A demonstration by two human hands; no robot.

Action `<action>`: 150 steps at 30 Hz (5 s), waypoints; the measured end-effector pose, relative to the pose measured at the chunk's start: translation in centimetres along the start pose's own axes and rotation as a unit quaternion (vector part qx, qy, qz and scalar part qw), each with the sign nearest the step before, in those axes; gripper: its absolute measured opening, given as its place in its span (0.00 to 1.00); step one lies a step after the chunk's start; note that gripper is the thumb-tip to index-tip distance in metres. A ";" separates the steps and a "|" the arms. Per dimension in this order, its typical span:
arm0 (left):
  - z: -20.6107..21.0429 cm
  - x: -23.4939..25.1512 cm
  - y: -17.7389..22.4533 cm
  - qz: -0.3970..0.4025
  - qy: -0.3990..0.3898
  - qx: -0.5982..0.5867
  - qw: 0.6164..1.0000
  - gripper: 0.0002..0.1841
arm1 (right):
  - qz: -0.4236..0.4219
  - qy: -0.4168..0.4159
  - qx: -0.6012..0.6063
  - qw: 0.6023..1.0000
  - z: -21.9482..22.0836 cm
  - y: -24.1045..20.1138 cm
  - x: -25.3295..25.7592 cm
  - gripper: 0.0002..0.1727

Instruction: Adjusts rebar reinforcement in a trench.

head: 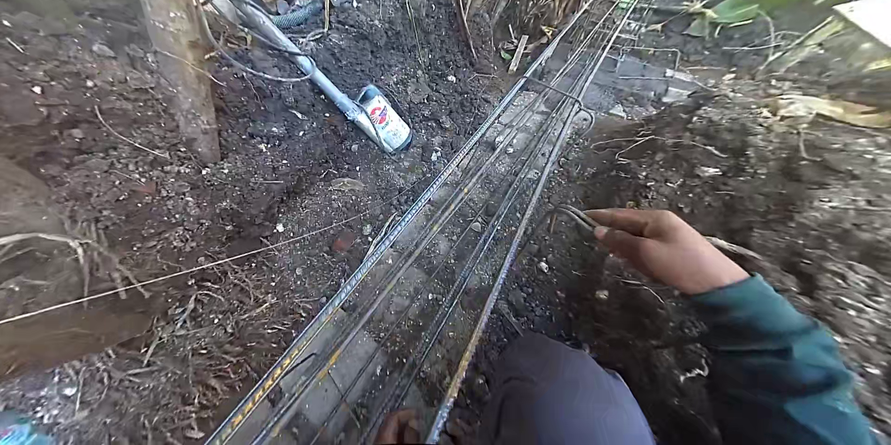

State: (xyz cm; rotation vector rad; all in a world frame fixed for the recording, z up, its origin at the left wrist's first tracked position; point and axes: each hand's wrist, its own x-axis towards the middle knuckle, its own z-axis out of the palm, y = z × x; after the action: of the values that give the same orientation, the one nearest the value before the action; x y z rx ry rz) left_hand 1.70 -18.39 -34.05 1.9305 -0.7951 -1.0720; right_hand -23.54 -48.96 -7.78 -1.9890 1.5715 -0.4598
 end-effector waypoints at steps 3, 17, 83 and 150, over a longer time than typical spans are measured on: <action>0.0 0.4 0.1 0.005 -0.004 0.044 0.999 0.16 | 0.023 -0.021 0.048 0.998 -0.8 -1.5 -1.1 0.17; 5.6 7.2 2.4 0.059 -0.150 -0.004 0.987 0.16 | 0.080 -0.171 0.114 0.975 -1.9 -2.8 -2.3 0.21; 15.2 15.0 1.8 -0.170 -0.013 0.075 0.982 0.26 | 0.255 -0.159 -0.113 0.947 28.8 30.2 21.9 0.25; 17.9 17.0 0.6 -0.151 -0.157 0.095 0.971 0.22 | 0.338 -0.119 -0.160 0.920 18.5 25.1 17.2 0.21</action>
State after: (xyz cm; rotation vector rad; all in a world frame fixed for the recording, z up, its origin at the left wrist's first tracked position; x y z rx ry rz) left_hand -6.51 -38.05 -46.43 2.1193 -0.8141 -1.5627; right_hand -27.76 -65.56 -39.00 -1.4818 2.1165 0.3201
